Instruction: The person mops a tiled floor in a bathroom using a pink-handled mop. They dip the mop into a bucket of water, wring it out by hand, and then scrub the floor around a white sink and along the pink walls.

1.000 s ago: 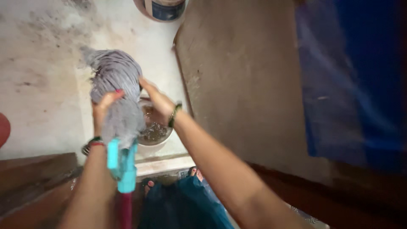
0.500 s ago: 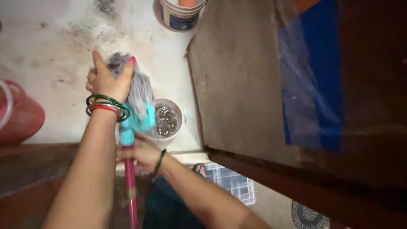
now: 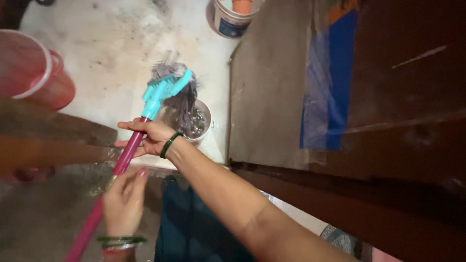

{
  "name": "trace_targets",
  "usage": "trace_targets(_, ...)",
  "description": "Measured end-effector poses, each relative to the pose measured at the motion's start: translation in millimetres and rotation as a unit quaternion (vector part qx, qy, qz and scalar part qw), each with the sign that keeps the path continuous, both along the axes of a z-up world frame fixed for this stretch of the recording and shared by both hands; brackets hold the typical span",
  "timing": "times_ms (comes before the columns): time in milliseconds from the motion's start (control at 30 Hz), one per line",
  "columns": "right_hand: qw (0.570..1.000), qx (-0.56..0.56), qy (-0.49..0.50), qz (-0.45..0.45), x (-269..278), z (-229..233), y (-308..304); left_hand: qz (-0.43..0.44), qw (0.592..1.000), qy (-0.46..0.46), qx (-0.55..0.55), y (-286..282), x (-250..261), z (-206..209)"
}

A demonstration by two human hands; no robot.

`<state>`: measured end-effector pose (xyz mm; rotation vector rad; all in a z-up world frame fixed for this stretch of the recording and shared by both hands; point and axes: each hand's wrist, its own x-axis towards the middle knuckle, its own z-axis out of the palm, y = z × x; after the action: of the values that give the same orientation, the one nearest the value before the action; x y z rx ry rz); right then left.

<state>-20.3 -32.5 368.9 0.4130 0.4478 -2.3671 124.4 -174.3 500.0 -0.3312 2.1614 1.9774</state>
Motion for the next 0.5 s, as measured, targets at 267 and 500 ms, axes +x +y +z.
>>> trace_targets(267, 0.995, -0.045, -0.088, -0.033, 48, 71, -10, 0.176, 0.970, -0.126, 0.115, -24, 40, 28)
trace_targets(500, 0.989, -0.046, -0.125, -0.070, 97, 58, -35, 0.233, 0.933, 0.066, 0.265, -30, 49, 59)
